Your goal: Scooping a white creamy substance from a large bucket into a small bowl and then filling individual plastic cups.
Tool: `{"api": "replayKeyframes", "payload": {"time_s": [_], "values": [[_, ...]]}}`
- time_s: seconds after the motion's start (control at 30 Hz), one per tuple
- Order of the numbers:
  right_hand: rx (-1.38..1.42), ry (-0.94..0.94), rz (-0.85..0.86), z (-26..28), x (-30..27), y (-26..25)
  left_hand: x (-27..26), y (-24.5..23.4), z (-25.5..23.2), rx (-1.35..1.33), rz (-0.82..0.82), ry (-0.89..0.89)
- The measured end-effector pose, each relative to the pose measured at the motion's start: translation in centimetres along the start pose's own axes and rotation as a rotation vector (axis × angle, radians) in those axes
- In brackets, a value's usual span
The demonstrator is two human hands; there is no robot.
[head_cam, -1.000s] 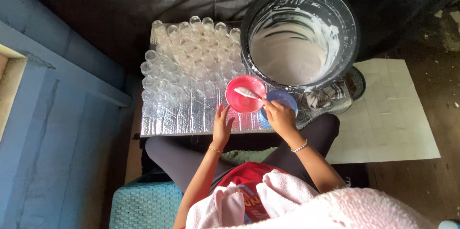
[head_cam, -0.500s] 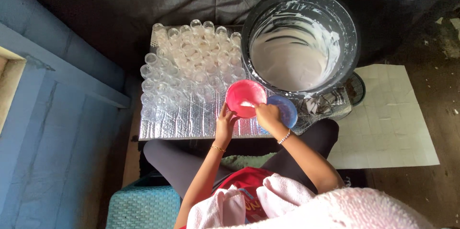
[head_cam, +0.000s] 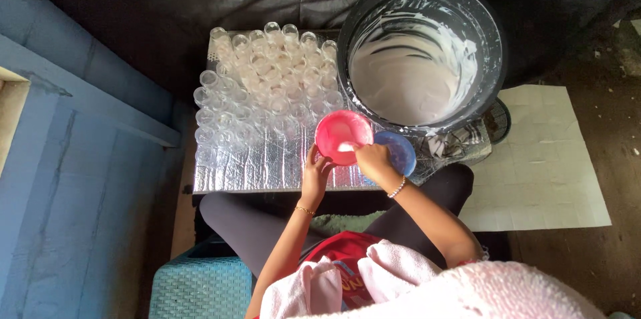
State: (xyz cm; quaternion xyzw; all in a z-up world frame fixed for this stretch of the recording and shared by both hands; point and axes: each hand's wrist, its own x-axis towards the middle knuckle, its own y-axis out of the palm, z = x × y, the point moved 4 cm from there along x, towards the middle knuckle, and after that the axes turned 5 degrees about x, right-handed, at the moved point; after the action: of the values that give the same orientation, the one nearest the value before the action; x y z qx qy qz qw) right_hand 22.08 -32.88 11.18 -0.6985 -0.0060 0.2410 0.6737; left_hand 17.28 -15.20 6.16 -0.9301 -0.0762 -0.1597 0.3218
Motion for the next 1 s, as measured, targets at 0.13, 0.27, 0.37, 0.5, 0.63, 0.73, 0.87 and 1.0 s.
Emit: {"api": "replayKeyframes", "payload": {"time_s": [0.13, 0.27, 0.37, 0.5, 0.63, 0.73, 0.87, 1.0], "values": [[0.024, -0.043, 0.040, -0.8, -1.2, -1.3, 0.1, -0.2, 0.0, -0.003, -0.011, 0.005], [0.061, -0.021, 0.090, -1.3, -0.5, 0.3, 0.0, 0.2, 0.1, 0.012, -0.001, 0.008], [0.056, -0.009, 0.076, -1.6, 2.1, 3.0, 0.1, 0.2, 0.0, 0.015, 0.008, 0.008], [0.062, 0.047, 0.027, -0.9, 2.4, -0.7, 0.2, 0.0, 0.1, 0.003, 0.012, 0.004], [0.078, 0.096, -0.077, 0.8, -0.9, -6.9, 0.3, -0.3, -0.5, 0.011, 0.016, -0.006], [0.076, 0.140, -0.185, 1.9, -2.1, -9.0, 0.2, 0.1, 0.1, 0.019, 0.005, 0.016], [0.045, 0.114, -0.114, 1.3, 0.0, -2.6, 0.4, 0.1, -0.3, 0.018, 0.000, 0.004], [0.053, 0.026, 0.003, -1.1, 2.6, 4.3, 0.1, 0.4, 0.0, 0.031, 0.000, 0.006]]}}
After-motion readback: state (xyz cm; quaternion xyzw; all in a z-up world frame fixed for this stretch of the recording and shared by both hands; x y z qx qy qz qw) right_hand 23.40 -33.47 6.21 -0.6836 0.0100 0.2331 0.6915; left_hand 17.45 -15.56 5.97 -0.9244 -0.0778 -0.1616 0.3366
